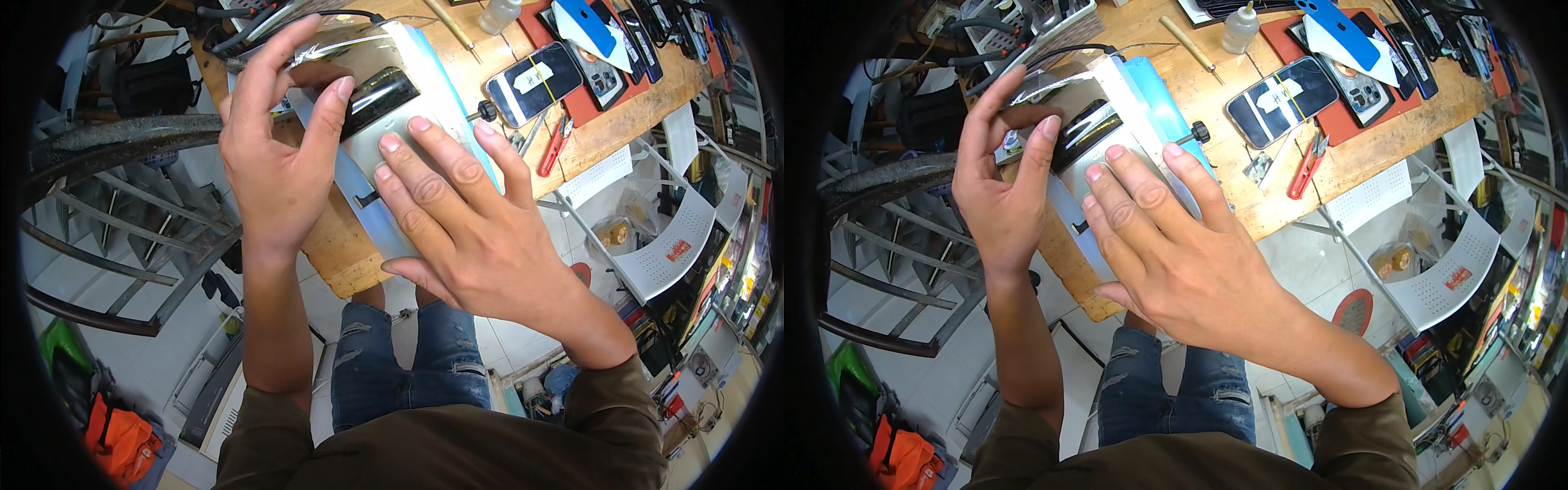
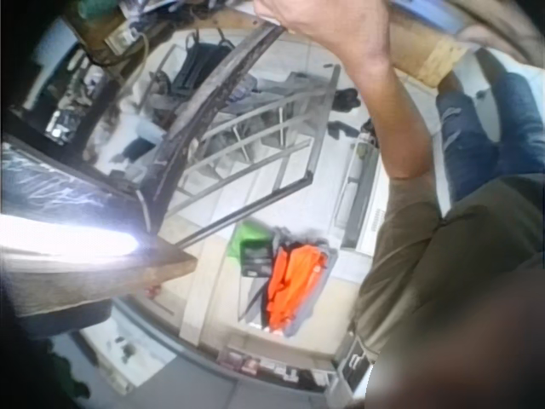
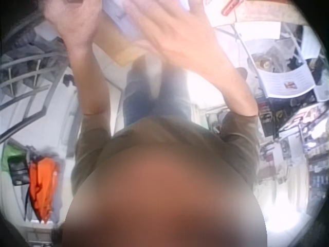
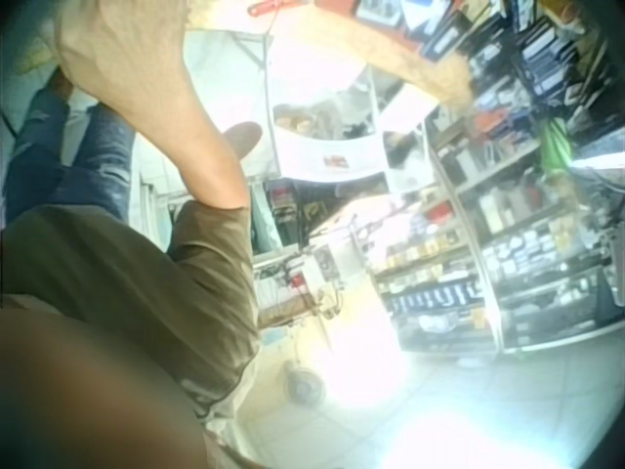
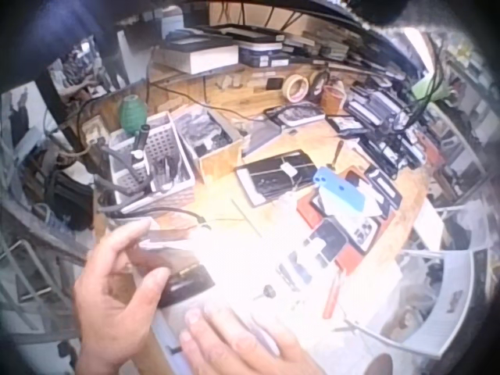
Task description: The person uses a metal spatula and a liquid from a squeeze bottle to separate a cracked smartphone screen from its frame. They repeatedly apply liquid and pry the edges, then peel back the screen layer by layer.
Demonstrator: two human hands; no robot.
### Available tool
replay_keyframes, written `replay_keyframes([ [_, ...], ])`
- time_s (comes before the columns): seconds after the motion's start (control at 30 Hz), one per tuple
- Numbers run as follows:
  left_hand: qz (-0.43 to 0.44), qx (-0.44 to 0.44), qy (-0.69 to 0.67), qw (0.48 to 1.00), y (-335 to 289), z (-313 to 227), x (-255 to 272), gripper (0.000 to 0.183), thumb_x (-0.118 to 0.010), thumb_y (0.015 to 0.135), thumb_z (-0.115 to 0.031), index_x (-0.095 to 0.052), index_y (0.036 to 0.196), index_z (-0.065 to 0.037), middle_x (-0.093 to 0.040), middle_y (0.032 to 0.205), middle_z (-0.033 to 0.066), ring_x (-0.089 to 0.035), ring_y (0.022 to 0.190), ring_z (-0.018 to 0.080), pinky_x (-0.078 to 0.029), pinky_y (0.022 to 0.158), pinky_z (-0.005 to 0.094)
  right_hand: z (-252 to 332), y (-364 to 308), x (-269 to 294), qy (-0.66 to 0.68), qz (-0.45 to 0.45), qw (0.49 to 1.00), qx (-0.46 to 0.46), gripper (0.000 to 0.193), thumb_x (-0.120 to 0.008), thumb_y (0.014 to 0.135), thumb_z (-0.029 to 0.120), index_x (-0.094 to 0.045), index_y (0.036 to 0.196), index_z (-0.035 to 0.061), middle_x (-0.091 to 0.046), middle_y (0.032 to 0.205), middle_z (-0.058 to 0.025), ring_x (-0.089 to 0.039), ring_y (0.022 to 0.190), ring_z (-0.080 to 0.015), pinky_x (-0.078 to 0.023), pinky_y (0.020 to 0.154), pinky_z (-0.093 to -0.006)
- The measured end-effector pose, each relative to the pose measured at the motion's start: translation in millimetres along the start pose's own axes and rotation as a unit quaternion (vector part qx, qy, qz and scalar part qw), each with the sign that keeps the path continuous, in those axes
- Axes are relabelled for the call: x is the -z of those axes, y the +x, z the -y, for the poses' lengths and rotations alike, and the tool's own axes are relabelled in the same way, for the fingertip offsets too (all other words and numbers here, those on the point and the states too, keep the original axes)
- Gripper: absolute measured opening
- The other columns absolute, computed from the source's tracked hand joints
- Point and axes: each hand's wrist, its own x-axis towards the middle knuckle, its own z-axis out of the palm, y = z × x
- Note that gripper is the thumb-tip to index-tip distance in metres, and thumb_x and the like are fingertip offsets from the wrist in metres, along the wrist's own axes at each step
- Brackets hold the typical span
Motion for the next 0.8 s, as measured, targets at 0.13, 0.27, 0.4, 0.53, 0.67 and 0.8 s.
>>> replay_keyframes([
  [0.13,-0.010,0.040,-0.035,0.999,4,0,1,0.063,-0.081,0.098,-0.001,-0.058,0.156,-0.001,-0.076,0.100,0.0035,-0.069,0.101,0.0086,-0.052,0.100,0.0273,1,-1,-1,0.009,0.002,1.000,-0.003,0.076,-0.072,0.094,0.053,-0.063,0.150,0.0026,-0.058,0.162,-0.0162,-0.050,0.155,-0.0344,-0.021,0.130,-0.0633],
  [0.27,-0.010,0.080,-0.077,0.994,7,0,1,0.070,-0.083,0.097,-0.004,-0.054,0.160,-0.002,-0.074,0.095,0.0005,-0.067,0.097,0.0078,-0.051,0.101,0.0274,1,-3,0,0.020,0.011,1.000,-0.008,0.076,-0.071,0.095,0.054,-0.062,0.152,0.0027,-0.057,0.164,-0.0167,-0.049,0.156,-0.0340,-0.020,0.130,-0.0639],
  [0.4,-0.004,0.058,-0.054,0.997,10,2,2,0.071,-0.084,0.096,-0.006,-0.053,0.160,-0.003,-0.074,0.094,-0.0011,-0.068,0.097,0.0074,-0.050,0.104,0.0294,3,-4,-1,0.020,0.013,1.000,-0.013,0.076,-0.070,0.096,0.054,-0.062,0.152,0.0037,-0.056,0.164,-0.0163,-0.049,0.157,-0.0340,-0.019,0.129,-0.0654],
  [0.53,-0.004,0.068,-0.062,0.996,11,4,3,0.071,-0.085,0.096,-0.007,-0.053,0.160,-0.003,-0.074,0.093,-0.0016,-0.068,0.098,0.0074,-0.050,0.106,0.0310,4,-4,-2,0.014,0.016,1.000,-0.018,0.075,-0.068,0.098,0.056,-0.062,0.152,0.0049,-0.056,0.165,-0.0154,-0.048,0.158,-0.0340,-0.018,0.129,-0.0672],
  [0.67,0.000,0.053,-0.064,0.997,13,7,3,0.072,-0.085,0.096,-0.007,-0.053,0.160,-0.001,-0.074,0.093,-0.0017,-0.068,0.098,0.0077,-0.049,0.110,0.0324,4,-5,-2,0.012,0.022,1.000,-0.019,0.075,-0.067,0.098,0.056,-0.062,0.152,0.0051,-0.056,0.165,-0.0148,-0.048,0.158,-0.0339,-0.016,0.129,-0.0679],
  [0.8,-0.005,0.044,-0.051,0.998,16,10,3,0.072,-0.086,0.095,-0.007,-0.053,0.160,-0.001,-0.072,0.091,-0.0025,-0.068,0.097,0.0075,-0.048,0.111,0.0325,5,-5,-3,0.007,0.020,1.000,-0.019,0.075,-0.068,0.098,0.057,-0.062,0.152,0.0050,-0.055,0.166,-0.0146,-0.048,0.158,-0.0339,-0.016,0.129,-0.0682],
])
